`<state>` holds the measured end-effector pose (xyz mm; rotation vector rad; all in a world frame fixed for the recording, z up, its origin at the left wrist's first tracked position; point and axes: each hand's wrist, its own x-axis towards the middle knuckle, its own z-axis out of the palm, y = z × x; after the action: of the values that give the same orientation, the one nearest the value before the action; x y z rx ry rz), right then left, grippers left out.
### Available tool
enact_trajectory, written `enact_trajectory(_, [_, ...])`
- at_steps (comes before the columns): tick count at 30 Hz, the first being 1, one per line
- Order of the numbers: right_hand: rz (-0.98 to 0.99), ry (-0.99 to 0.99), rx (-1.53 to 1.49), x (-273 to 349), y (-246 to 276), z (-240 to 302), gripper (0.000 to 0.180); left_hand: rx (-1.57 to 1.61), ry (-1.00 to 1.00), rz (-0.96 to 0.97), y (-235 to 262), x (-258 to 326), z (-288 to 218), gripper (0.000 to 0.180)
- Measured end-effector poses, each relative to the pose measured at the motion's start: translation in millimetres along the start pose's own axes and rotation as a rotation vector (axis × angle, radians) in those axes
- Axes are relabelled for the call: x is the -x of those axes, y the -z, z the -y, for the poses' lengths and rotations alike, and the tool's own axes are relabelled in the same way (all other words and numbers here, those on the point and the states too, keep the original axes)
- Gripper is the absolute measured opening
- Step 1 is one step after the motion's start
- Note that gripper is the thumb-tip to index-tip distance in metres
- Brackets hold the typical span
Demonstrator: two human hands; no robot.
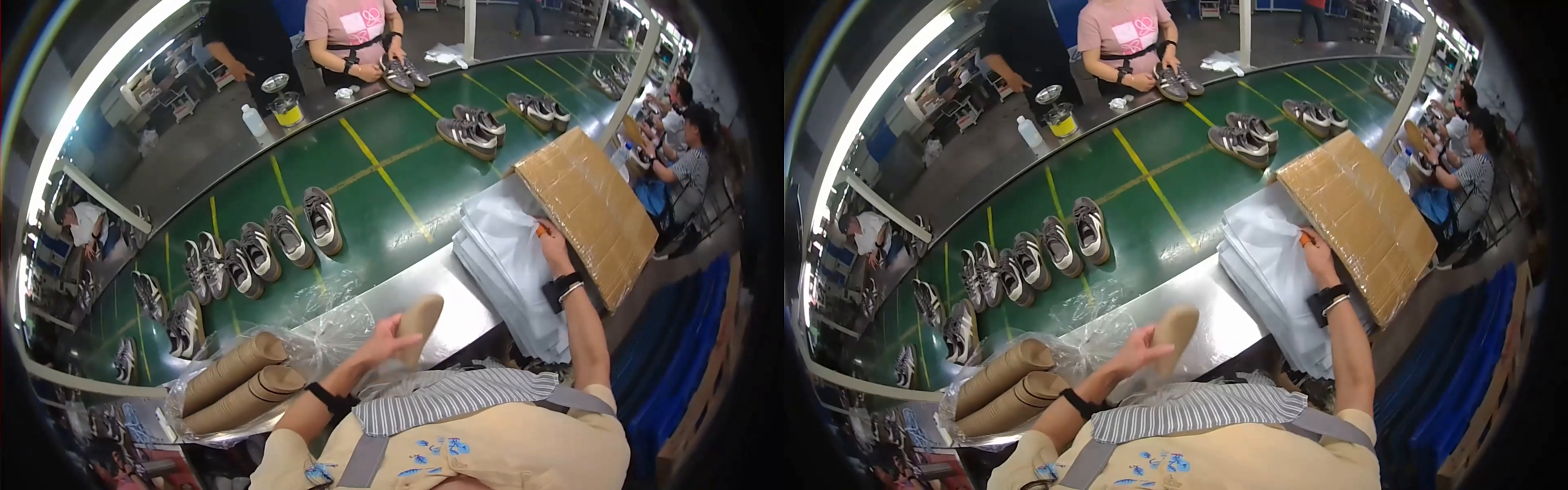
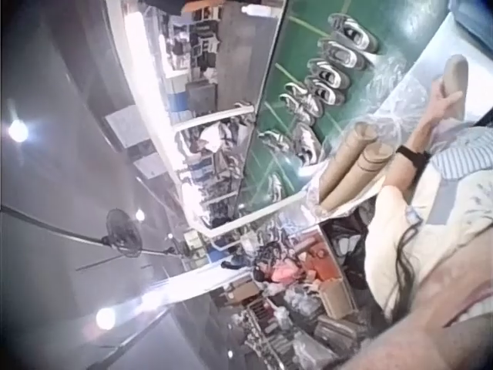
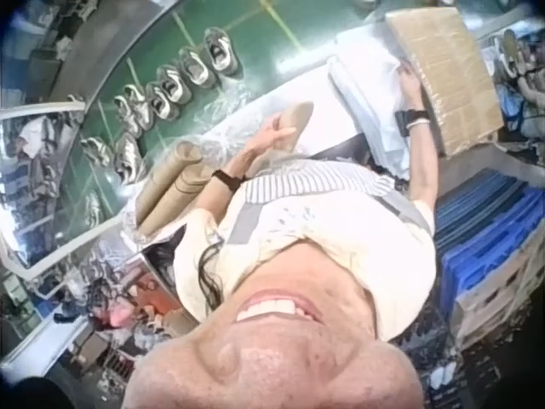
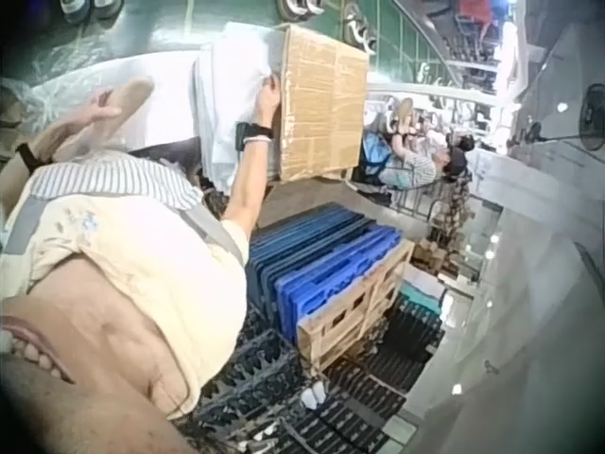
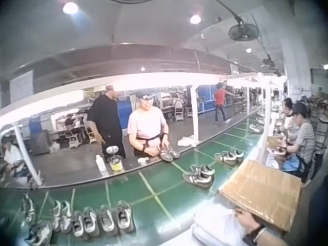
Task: Wrapping shoes in tissue paper and placing them on a conveyor belt.
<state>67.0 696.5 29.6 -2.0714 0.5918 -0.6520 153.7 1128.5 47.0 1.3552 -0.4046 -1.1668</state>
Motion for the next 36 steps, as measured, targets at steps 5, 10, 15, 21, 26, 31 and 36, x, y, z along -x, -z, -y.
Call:
enact_trajectory(5, [0.186, -0.193, -0.905, -19.8, -84.2, 110.1, 0.028, -0.135, -0.489, -0.418, 24.4, -87.3, -46.0, 0.038])
enact_trajectory(10, [0.324, 0.545, -0.194, 20.4, -182.8, 270.9, 0.036, 0.222, -0.727, -0.402, 61.3, -113.9, -54.0, 0.04])
enact_trajectory(15, [0.367, 0.852, -0.153, 24.0, -201.6, 275.6, 0.062, -0.043, -0.968, -0.382, 96.5, -36.0, -74.8, 0.064])
enact_trajectory(21, [0.831, 0.573, -0.272, 3.0, -206.8, 333.3, 0.081, -1.341, -0.522, -0.048, 89.8, 18.7, -93.8, 0.09])
enact_trajectory(26, [0.095, 0.863, -0.288, 2.0, -236.7, 380.5, 0.081, -0.739, -0.296, 0.283, 38.2, 22.7, -51.2, 0.092])
enact_trajectory(31, [-0.07, 0.707, -0.338, 53.7, -236.9, 377.1, 0.08, 1.147, -0.879, -0.108, 49.5, 10.0, -104.7, 0.037])
enact_trajectory(36, [-0.086, 0.559, -0.642, 68.8, -228.2, 340.2, 0.084, 0.809, -0.852, -0.299, 102.7, 32.0, -150.7, 0.036])
